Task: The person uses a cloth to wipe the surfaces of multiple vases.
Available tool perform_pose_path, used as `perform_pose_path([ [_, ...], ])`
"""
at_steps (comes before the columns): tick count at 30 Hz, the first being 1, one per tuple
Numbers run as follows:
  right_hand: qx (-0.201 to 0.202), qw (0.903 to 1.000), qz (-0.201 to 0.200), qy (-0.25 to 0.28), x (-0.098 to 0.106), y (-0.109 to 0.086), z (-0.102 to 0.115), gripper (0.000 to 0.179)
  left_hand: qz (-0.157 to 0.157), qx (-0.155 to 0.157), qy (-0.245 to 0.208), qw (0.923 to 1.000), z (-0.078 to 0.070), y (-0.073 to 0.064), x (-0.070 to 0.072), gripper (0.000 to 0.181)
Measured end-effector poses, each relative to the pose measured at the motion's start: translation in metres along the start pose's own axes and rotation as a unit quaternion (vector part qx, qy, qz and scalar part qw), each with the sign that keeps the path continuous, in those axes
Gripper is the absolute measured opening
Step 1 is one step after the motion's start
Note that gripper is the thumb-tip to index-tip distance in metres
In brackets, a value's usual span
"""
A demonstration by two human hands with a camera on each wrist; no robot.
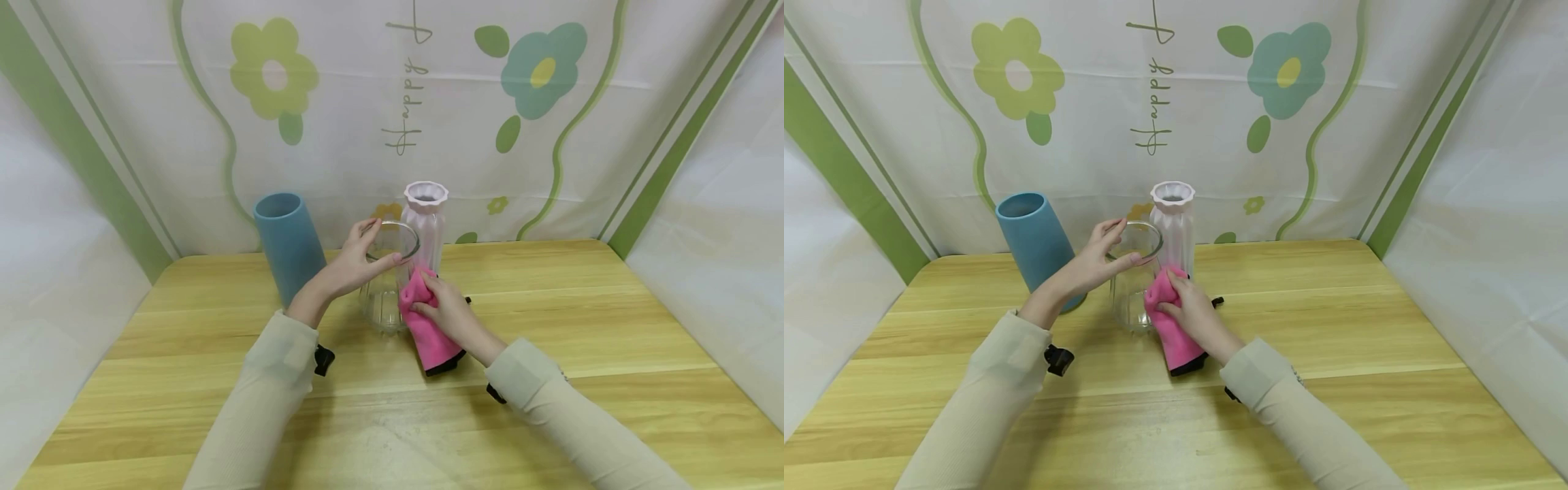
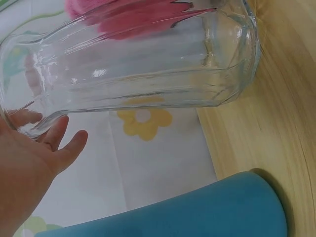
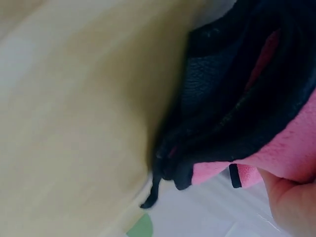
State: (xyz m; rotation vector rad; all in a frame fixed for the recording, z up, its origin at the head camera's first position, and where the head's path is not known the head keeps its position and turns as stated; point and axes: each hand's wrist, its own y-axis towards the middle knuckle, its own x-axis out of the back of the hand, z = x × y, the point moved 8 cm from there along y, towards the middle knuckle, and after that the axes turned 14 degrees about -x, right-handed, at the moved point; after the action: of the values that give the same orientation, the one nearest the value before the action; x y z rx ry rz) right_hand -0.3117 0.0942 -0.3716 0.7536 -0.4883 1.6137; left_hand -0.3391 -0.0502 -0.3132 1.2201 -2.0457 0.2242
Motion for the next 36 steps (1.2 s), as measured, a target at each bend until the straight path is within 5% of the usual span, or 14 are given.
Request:
perform_pose_path([
  [5,-0.014,0.9997,0.017,-0.014,-0.008,-0.002,-0.011,0.051,-0.005,-0.005,-0.002,1.0,-0.001,0.0,0.0,0.089],
  [20,-0.035,0.9989,-0.002,-0.031,-0.003,-0.006,-0.014,0.065,-0.023,0.003,-0.024,0.9994,-0.003,-0.003,0.002,0.09],
  [36,-0.022,0.9967,-0.059,0.051,0.028,-0.004,0.024,0.058,0.015,0.033,-0.111,0.9932,-0.002,-0.008,0.001,0.084],
])
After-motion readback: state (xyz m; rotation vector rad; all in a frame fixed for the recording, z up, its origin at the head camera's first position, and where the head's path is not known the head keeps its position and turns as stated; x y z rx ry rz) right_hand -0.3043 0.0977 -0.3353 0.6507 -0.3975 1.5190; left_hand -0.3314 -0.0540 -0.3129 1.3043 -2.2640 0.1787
